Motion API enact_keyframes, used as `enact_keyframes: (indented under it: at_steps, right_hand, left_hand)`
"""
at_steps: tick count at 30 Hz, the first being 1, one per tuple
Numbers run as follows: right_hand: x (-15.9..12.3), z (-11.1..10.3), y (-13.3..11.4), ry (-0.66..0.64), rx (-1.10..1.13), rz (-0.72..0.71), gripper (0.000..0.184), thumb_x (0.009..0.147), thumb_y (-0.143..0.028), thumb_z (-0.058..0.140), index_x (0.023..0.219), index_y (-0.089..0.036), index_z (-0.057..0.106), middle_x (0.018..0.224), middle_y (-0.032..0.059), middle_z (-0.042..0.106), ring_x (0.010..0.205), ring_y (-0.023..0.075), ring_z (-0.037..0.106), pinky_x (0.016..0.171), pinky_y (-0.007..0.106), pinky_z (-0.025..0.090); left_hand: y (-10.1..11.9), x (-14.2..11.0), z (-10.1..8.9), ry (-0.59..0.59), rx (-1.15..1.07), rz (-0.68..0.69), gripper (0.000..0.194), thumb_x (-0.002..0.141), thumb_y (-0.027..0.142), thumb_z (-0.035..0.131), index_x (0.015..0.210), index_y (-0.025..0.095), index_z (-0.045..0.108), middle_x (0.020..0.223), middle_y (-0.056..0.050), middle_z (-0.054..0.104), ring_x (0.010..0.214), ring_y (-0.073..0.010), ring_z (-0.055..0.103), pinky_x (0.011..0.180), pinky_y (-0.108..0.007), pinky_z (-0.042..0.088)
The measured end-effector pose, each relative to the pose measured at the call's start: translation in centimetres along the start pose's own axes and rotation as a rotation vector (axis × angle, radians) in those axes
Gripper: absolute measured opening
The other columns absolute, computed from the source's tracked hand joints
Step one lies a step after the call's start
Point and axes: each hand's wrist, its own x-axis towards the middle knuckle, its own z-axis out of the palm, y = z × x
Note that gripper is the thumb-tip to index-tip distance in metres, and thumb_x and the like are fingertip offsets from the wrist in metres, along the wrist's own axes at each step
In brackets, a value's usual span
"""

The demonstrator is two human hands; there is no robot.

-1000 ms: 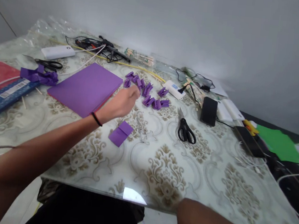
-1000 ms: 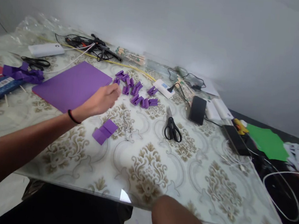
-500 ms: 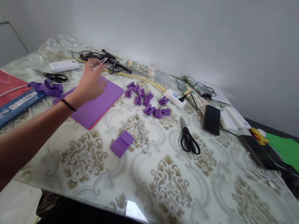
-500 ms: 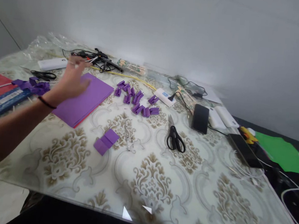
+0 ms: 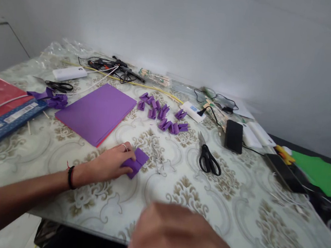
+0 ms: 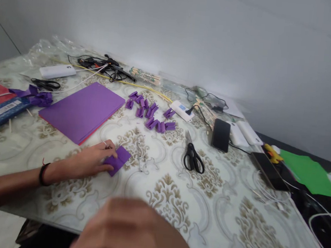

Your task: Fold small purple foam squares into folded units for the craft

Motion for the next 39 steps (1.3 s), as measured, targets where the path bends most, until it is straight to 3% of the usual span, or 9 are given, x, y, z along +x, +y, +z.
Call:
enact_keyframes:
  at_steps: [3, 6, 8, 14, 17, 22, 26, 33, 39]
  right_hand:
    - [3.1, 0.0, 3.4, 0.183, -0.044, 0.270, 0.023, 0.109, -0.028, 0.057, 0.120, -0.024, 0.077, 0.098, 0.0054, 0.077, 0.089, 0.0216, 0.074, 0.084, 0.038, 0.061]
    - [4.4, 0.2, 6.6, 0.225, 0.009, 0.497, 0.021, 0.104, -0.026, 0.062, 0.111, -0.024, 0.082, 0.086, 0.0023, 0.079, 0.073, 0.0194, 0.070, 0.068, 0.033, 0.056]
    - [4.4, 0.4, 7.9, 0.242, 0.101, 0.547, 0.020, 0.101, -0.029, 0.068, 0.113, -0.025, 0.083, 0.082, 0.0012, 0.080, 0.073, 0.0195, 0.071, 0.072, 0.033, 0.058]
    - [4.5, 1.7, 8.4, 0.493, 0.322, 0.520, 0.021, 0.094, -0.036, 0.079, 0.113, -0.030, 0.086, 0.108, 0.0037, 0.085, 0.091, 0.0230, 0.078, 0.084, 0.036, 0.062]
    - [4.9, 2.4, 8.3, 0.583, 0.376, 0.463, 0.018, 0.093, -0.036, 0.081, 0.110, -0.032, 0.087, 0.112, 0.0041, 0.085, 0.100, 0.0248, 0.079, 0.095, 0.041, 0.061]
    - [5.0, 2.5, 8.0, 0.665, 0.385, 0.360, 0.010, 0.095, -0.032, 0.081, 0.103, -0.035, 0.088, 0.108, 0.0024, 0.085, 0.103, 0.0236, 0.078, 0.097, 0.040, 0.059]
    - [5.3, 2.1, 7.3, 0.651, 0.351, 0.315, 0.019, 0.089, -0.029, 0.089, 0.107, -0.034, 0.086, 0.111, 0.0026, 0.083, 0.105, 0.0234, 0.077, 0.097, 0.039, 0.058]
    - [5.9, 2.1, 7.1, 0.762, 0.378, 0.230, 0.014, 0.095, -0.017, 0.080, 0.093, -0.030, 0.084, 0.094, -0.0004, 0.082, 0.088, 0.0162, 0.076, 0.081, 0.028, 0.060]
    - [5.6, 2.7, 6.9, 0.786, 0.520, 0.304, 0.013, 0.093, -0.017, 0.079, 0.088, -0.028, 0.081, 0.093, -0.0017, 0.081, 0.088, 0.0139, 0.075, 0.081, 0.023, 0.059]
  left_hand:
    - [-0.2, 0.0, 0.4, 0.029, -0.026, 0.026, 0.013, 0.095, 0.010, 0.069, 0.100, 0.021, 0.073, 0.112, -0.006, 0.067, 0.105, -0.0252, 0.070, 0.098, -0.038, 0.059]
    - [-0.3, -0.2, 0.6, 0.084, -0.047, 0.034, 0.013, 0.094, 0.009, 0.070, 0.096, 0.022, 0.074, 0.106, -0.005, 0.067, 0.102, -0.0245, 0.070, 0.095, -0.038, 0.060]
    - [-0.2, -0.3, 0.4, 0.152, -0.058, 0.024, 0.014, 0.094, 0.009, 0.071, 0.096, 0.022, 0.073, 0.107, -0.006, 0.066, 0.101, -0.0241, 0.070, 0.093, -0.038, 0.060]
    - [1.3, -0.5, -1.1, 0.446, -0.097, 0.023, 0.013, 0.095, 0.010, 0.075, 0.098, 0.023, 0.075, 0.113, -0.006, 0.060, 0.107, -0.0236, 0.066, 0.093, -0.038, 0.057]
    - [1.8, -0.6, -1.4, 0.498, -0.163, 0.082, 0.012, 0.096, 0.010, 0.076, 0.096, 0.022, 0.076, 0.114, -0.006, 0.061, 0.109, -0.0222, 0.066, 0.097, -0.037, 0.055]
    - [2.3, -1.1, -1.5, 0.498, -0.253, 0.114, 0.008, 0.097, 0.014, 0.077, 0.095, 0.022, 0.077, 0.113, -0.007, 0.065, 0.116, -0.0231, 0.065, 0.101, -0.037, 0.053]
    - [3.1, -1.6, -1.7, 0.529, -0.288, 0.109, 0.007, 0.096, 0.015, 0.079, 0.095, 0.022, 0.078, 0.110, -0.006, 0.066, 0.114, -0.0222, 0.064, 0.100, -0.036, 0.053]
    - [3.3, -1.8, -2.1, 0.496, -0.489, 0.024, 0.007, 0.091, 0.022, 0.087, 0.094, 0.025, 0.081, 0.110, -0.008, 0.073, 0.123, -0.0265, 0.062, 0.103, -0.036, 0.052]
    - [3.7, -1.6, -2.2, 0.384, -0.699, -0.094, 0.009, 0.093, 0.020, 0.082, 0.089, 0.027, 0.084, 0.083, 0.000, 0.077, 0.074, -0.0160, 0.070, 0.071, -0.027, 0.056]
